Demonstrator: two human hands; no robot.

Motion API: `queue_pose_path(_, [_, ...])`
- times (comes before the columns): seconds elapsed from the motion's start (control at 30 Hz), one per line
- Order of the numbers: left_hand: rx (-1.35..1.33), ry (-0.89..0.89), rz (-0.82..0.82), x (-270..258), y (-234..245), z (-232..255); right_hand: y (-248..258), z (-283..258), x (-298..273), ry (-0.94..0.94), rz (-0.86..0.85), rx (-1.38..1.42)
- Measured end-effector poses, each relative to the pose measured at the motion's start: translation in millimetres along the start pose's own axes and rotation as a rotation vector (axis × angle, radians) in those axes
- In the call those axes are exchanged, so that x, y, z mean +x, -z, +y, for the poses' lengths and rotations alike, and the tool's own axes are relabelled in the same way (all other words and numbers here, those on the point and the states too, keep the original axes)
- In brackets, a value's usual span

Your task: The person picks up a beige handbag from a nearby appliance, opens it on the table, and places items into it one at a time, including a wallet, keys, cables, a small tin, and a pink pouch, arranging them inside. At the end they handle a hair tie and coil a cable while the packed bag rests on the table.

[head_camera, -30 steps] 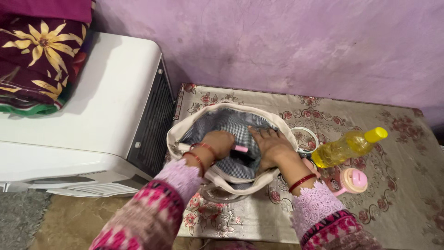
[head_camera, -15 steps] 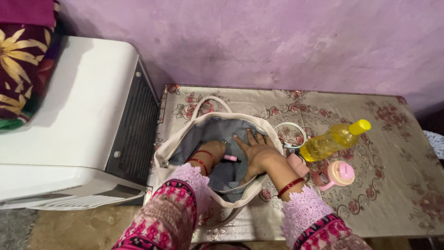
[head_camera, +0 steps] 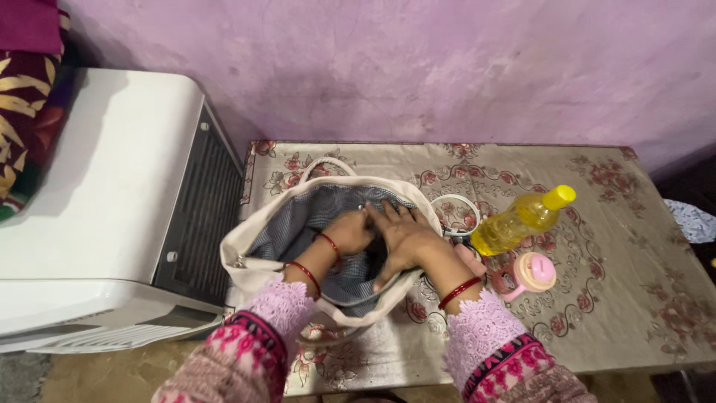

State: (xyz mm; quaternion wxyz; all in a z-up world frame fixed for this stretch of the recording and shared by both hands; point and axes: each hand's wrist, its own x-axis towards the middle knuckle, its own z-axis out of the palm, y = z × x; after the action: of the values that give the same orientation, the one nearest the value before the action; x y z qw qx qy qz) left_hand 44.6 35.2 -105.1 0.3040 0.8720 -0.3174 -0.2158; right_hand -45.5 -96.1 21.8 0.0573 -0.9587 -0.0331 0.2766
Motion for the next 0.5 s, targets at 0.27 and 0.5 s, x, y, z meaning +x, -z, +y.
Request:
queue_pose_path(0.27, [-0.325,-0.180,0.406,-16.7,-2.1,104.4,-5.0,72.3,9.5,0.068,0.279,0.720])
queue_pose_path(0.5, [-0.222,-0.208,0.381,-19.2,-8.9,139.8,-33.0,137.1,21.6,0.325,0.320,1.166])
